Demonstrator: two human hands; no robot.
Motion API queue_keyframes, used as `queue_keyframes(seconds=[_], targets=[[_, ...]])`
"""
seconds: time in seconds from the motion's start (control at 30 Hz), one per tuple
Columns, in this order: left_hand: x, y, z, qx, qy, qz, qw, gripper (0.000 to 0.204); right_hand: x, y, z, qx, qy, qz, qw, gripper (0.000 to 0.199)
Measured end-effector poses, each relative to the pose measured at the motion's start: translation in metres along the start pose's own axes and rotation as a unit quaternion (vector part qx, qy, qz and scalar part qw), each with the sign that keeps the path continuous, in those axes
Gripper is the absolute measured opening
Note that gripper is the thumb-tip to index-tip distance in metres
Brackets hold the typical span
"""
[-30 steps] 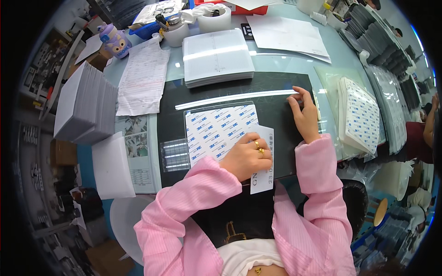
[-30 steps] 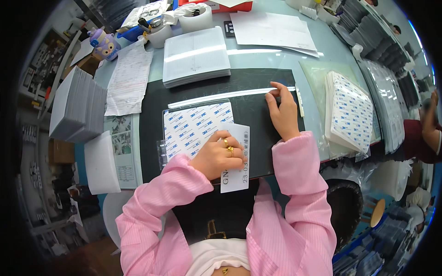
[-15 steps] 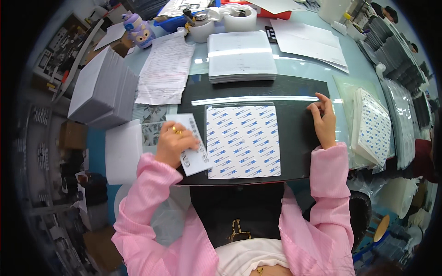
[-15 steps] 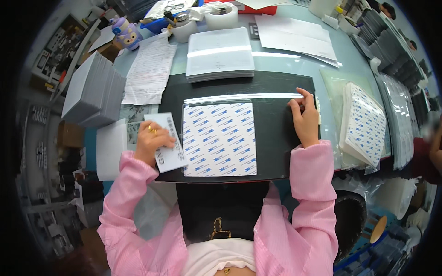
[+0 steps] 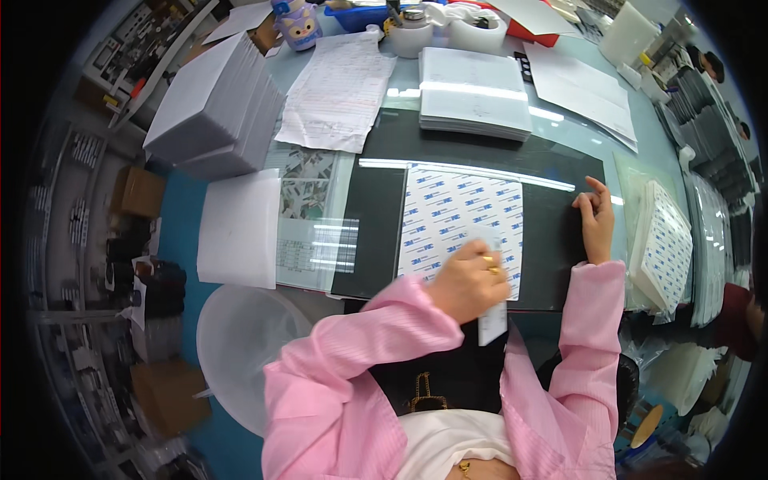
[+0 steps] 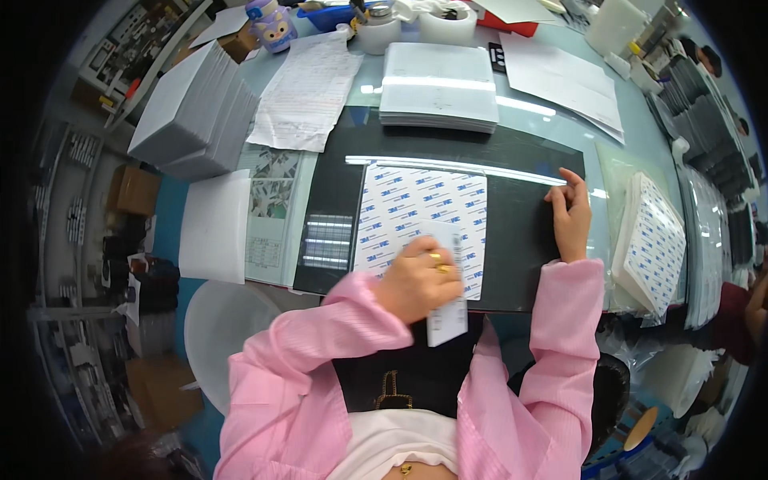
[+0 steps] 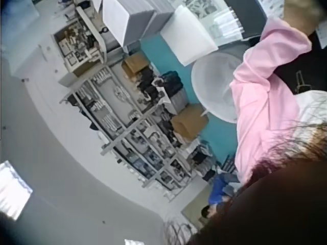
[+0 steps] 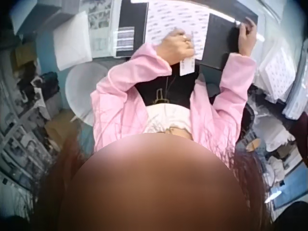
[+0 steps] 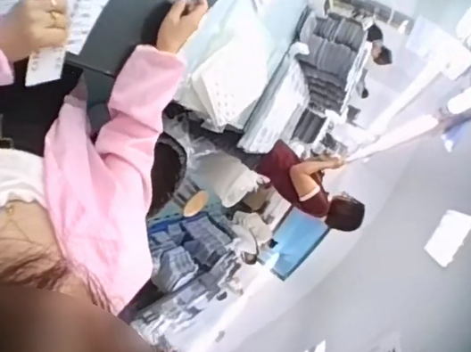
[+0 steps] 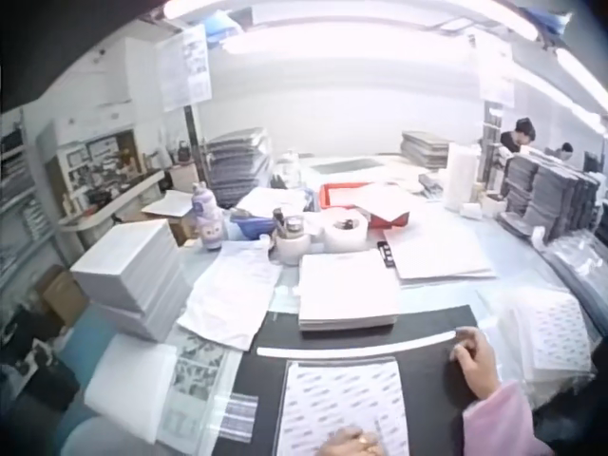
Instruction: Applying large adhesive labels to rectangular plastic or metal sheets at a manufacturing workstation.
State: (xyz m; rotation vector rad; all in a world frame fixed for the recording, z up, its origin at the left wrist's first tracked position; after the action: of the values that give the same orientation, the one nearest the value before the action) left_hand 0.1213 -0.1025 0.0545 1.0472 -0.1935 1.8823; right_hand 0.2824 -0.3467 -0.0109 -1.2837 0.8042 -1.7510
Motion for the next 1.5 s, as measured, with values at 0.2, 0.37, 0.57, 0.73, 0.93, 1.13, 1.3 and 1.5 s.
queue_keyframes(seconds=[0.2,0.37,0.57,0.73,0.93,1.13,1.3,1.5], targets=[[0.098,-0.058,-0.099,0.133,-0.045,0.055,0.989,0.006,-0.004,-0.003,0.000,-0.006,-0.007,-0.004,1.000,0.033],[0.144,-0.093,-0.131,0.182,-0.053,0.092,0.978,0.010,-0.025,-0.030,0.001,0.027,-0.002,-0.101,0.994,0.021],[0.146,-0.125,-0.116,0.230,-0.065,0.128,0.963,0.027,-0.097,-0.082,0.009,0.193,-0.024,-0.182,0.964,0.015],[0.126,-0.115,-0.111,0.273,-0.198,0.126,0.933,0.078,-0.101,-0.090,0.012,0.159,-0.040,-0.195,0.967,0.016],[0.033,-0.028,-0.056,0.194,-0.180,0.018,0.964,0.085,-0.101,-0.096,0.010,0.185,-0.039,-0.192,0.963,0.017],[-0.020,0.002,-0.041,0.218,-0.133,0.061,0.965,0.076,-0.101,-0.098,0.006,0.203,-0.032,-0.236,0.950,0.017],[-0.020,0.008,-0.044,0.220,-0.099,0.063,0.968,0.060,-0.101,-0.091,0.001,0.147,-0.090,-0.273,0.946,0.032],[-0.011,0.011,-0.047,0.188,-0.011,0.076,0.979,0.046,-0.076,-0.092,0.012,0.109,-0.022,-0.227,0.968,0.034]])
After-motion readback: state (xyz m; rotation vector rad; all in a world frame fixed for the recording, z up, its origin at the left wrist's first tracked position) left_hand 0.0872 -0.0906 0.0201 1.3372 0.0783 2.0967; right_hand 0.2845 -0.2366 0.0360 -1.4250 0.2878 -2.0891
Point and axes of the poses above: each hand's wrist, its own z-axis towards the middle knuckle, its own x-axis out of the back of the hand, y = z × x, the point moved 9 cm from there along z, towards the middle knuckle, and after that the axes turned 1 degree about x, right-handed, at the moved point
